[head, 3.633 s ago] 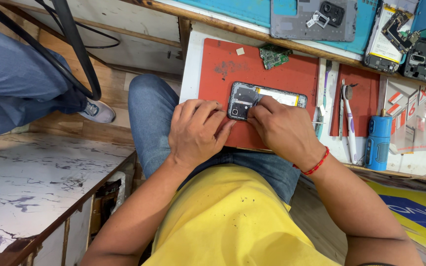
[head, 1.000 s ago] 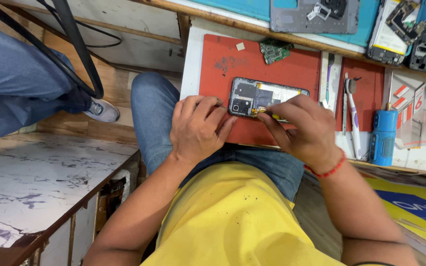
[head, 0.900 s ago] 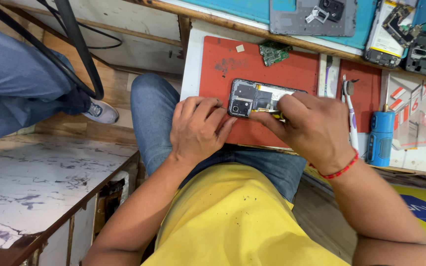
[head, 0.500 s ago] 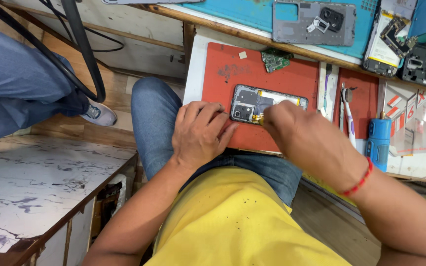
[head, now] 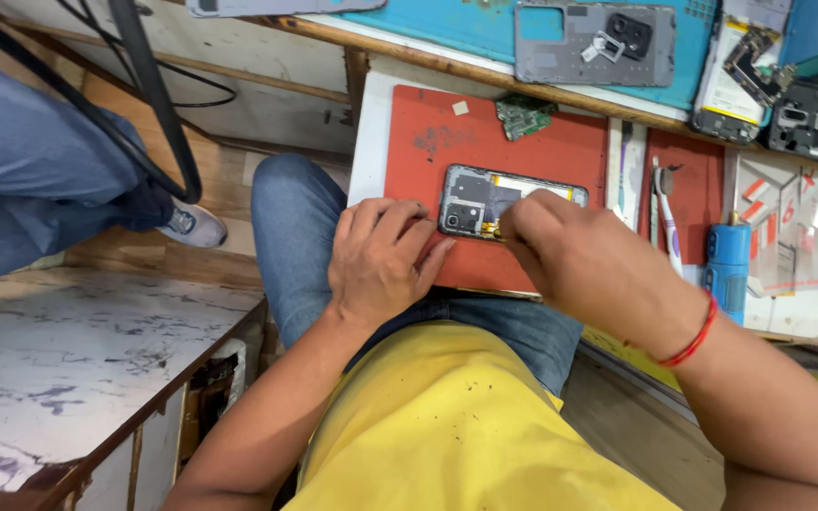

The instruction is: The person disassembles a smartphone using a plastic spudger and a screwdriver. They remove screws, separate the back cover, and handle internal components on a cluttered workbench.

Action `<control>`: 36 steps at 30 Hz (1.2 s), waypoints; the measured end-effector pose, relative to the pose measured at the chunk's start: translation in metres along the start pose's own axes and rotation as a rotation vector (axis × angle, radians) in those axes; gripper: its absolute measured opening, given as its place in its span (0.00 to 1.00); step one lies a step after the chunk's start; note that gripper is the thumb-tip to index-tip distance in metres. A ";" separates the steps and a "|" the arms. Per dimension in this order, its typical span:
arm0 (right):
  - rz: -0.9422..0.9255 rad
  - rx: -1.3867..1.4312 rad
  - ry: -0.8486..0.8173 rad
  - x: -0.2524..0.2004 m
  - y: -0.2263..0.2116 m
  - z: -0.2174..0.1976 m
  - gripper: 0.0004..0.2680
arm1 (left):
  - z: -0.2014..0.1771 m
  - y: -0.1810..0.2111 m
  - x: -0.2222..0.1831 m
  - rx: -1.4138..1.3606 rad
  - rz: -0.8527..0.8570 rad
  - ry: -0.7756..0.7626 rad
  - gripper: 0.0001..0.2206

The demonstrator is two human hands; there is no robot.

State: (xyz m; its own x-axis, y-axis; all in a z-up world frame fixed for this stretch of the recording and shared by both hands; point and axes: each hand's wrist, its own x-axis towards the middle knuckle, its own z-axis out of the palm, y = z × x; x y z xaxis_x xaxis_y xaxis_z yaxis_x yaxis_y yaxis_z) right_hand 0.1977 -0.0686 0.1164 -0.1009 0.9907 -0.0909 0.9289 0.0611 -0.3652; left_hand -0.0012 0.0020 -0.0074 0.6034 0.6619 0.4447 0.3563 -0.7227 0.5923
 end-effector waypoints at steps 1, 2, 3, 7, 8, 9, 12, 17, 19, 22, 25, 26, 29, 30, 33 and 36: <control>0.025 -0.013 -0.045 0.001 0.001 0.000 0.05 | -0.001 0.000 -0.001 0.002 0.002 -0.006 0.12; 0.000 0.040 -0.052 0.000 0.001 0.001 0.05 | -0.002 0.000 0.000 0.004 0.000 -0.006 0.11; -0.026 0.092 -0.059 0.000 0.003 0.000 0.06 | -0.002 0.001 0.000 0.006 -0.002 -0.005 0.11; 0.052 0.013 -0.118 -0.002 0.006 0.001 0.04 | -0.001 0.003 0.001 0.007 -0.008 0.006 0.11; 0.051 0.017 -0.146 -0.003 0.008 0.000 0.06 | -0.001 0.003 0.001 0.011 -0.002 0.008 0.11; 0.050 0.021 -0.175 -0.003 0.010 -0.003 0.08 | -0.001 0.004 0.001 0.015 0.003 0.010 0.11; 0.026 0.025 -0.134 0.000 0.012 -0.003 0.08 | 0.000 0.003 0.002 0.024 0.003 0.010 0.11; -0.028 0.115 0.023 -0.006 0.023 -0.011 0.09 | 0.001 0.011 0.003 0.028 -0.015 -0.003 0.11; 0.026 0.201 0.254 -0.001 0.035 -0.013 0.09 | -0.001 0.007 0.011 0.047 0.000 0.019 0.11; 0.105 0.542 0.573 -0.004 0.074 -0.019 0.05 | 0.000 0.005 0.004 0.052 -0.002 -0.019 0.10; 0.312 0.660 0.644 0.008 0.118 -0.020 0.05 | 0.000 0.003 0.004 0.051 0.015 -0.015 0.11; 0.318 0.583 0.633 0.013 0.129 -0.020 0.06 | 0.001 0.003 0.005 0.054 0.016 -0.011 0.11; 0.206 0.215 0.560 0.033 0.153 -0.018 0.04 | 0.002 0.005 0.004 0.066 0.011 -0.006 0.10; 0.148 0.069 0.528 0.041 0.157 -0.017 0.03 | 0.002 0.005 0.004 0.070 0.011 -0.006 0.10; 0.059 -0.206 0.431 0.054 0.158 -0.015 0.03 | 0.003 0.006 0.006 0.075 0.016 0.001 0.10; 0.106 -0.215 0.369 0.061 0.152 -0.013 0.03 | 0.003 0.005 0.005 0.076 0.014 0.002 0.10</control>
State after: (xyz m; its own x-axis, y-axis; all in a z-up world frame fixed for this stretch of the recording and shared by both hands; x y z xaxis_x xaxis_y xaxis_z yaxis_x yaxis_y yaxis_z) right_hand 0.3374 0.0025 0.0673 0.0966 0.9674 0.2342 0.9843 -0.0579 -0.1668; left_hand 0.0057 0.0014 -0.0046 0.6074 0.6523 0.4534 0.4015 -0.7446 0.5333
